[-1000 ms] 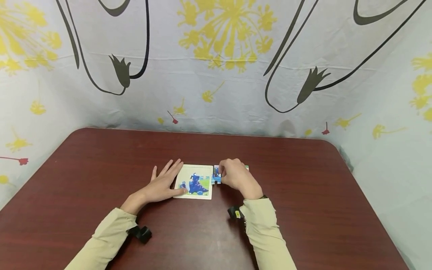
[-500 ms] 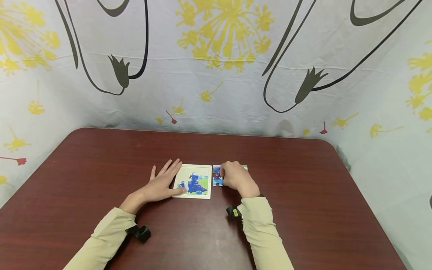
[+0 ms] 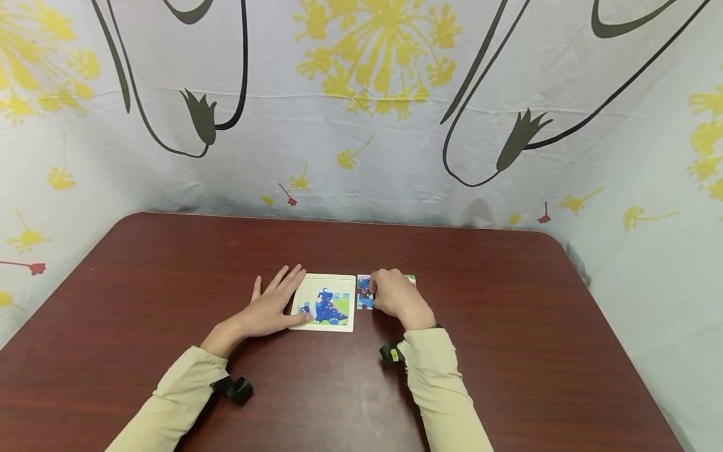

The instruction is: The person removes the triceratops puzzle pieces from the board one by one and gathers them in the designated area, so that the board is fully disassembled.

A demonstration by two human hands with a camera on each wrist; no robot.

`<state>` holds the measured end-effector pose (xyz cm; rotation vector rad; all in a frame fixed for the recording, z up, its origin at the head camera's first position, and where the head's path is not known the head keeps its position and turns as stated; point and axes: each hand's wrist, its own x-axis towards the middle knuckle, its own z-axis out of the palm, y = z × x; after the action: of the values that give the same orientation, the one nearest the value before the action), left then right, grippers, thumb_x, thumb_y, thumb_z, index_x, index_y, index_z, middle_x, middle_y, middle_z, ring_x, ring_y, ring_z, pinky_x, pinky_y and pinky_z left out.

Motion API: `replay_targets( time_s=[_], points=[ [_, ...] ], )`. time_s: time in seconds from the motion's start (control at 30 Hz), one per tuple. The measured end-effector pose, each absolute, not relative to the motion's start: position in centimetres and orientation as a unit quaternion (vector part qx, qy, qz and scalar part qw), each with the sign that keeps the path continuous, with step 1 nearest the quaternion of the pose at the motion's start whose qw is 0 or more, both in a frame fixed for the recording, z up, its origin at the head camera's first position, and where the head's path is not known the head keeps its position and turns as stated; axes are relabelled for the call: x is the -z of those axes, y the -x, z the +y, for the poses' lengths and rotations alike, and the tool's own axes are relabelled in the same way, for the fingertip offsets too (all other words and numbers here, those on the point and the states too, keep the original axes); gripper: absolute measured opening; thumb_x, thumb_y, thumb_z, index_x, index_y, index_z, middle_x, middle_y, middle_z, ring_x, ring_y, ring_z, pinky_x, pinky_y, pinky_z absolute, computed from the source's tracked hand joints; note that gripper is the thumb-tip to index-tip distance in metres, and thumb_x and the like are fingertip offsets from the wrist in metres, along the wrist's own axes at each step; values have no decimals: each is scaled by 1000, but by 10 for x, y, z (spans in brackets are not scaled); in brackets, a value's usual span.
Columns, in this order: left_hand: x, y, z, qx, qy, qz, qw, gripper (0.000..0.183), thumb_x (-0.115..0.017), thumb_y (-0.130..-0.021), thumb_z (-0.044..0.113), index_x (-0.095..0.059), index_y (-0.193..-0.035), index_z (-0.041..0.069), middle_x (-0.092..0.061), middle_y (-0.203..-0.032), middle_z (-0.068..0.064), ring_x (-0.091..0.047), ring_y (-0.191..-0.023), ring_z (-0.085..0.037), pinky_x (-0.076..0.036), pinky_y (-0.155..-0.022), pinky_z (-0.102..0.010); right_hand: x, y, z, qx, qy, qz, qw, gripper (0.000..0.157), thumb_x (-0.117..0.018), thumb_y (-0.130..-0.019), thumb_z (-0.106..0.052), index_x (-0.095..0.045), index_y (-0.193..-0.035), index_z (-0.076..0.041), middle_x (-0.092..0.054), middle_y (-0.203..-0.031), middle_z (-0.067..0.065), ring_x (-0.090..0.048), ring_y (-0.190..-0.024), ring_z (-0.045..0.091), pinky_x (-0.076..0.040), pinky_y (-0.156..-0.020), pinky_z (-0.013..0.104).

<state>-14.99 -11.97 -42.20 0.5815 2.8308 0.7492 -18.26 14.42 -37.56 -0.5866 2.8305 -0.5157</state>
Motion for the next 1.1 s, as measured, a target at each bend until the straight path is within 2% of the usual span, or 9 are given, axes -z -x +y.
replay_targets(
  time_s=[0.1, 0.43, 0.6, 0.67, 0.77, 1.1],
  points=[
    [422, 150, -120, -250, -195, 945, 77, 94, -62, -82, 54, -14, -150, 9, -10, -155, -7, -1, -141, -28, 10, -99, -64, 377, 183, 144, 175, 199, 959, 103, 11, -69, -76, -1, -63, -84, -6, -57, -71, 0, -53, -70, 18, -39, -81, 52],
    [424, 151, -119, -254, -199, 944, 74, 94, -61, -82, 54, -14, -150, 9, -10, -155, -8, -1, -141, -29, 11, -99, -65, 376, 183, 145, 175, 205, 958, 100, 9, -66, -76, 1, -63, -82, -5, -56, -68, -1, -52, -66, 18, -36, -85, 57],
    [424, 151, -119, -253, -198, 944, 73, 93, -62, -82, 53, -16, -150, 8, -11, -155, -8, -1, -141, -30, 10, -99, -65, 376, 182, 144, 172, 202, 959, 98, 9, -65, -75, 1, -61, -75, -7, -52, -62, -1, -48, -60, 16, -42, -75, 44],
    [425, 150, -120, -252, -198, 945, 72, 93, -62, -82, 53, -16, -150, 8, -11, -155, -8, -2, -141, -30, 9, -99, -66, 377, 181, 144, 167, 204, 960, 92, 11, -65, -75, 1, -61, -71, -9, -52, -61, -2, -47, -59, 16, -41, -70, 41],
    [424, 150, -120, -252, -198, 945, 70, 93, -62, -82, 53, -16, -150, 8, -11, -155, -8, -2, -140, -30, 9, -99, -66, 377, 181, 144, 167, 210, 959, 87, 14, -64, -75, 1, -60, -68, -11, -52, -61, -2, -47, -60, 16, -41, -72, 43],
    [425, 150, -121, -249, -199, 945, 72, 94, -61, -83, 54, -14, -150, 9, -9, -155, -8, -1, -141, -29, 10, -99, -64, 377, 182, 145, 165, 213, 958, 97, 9, -65, -76, 0, -63, -73, -7, -53, -65, -1, -48, -61, 16, -42, -63, 34]
  ],
)
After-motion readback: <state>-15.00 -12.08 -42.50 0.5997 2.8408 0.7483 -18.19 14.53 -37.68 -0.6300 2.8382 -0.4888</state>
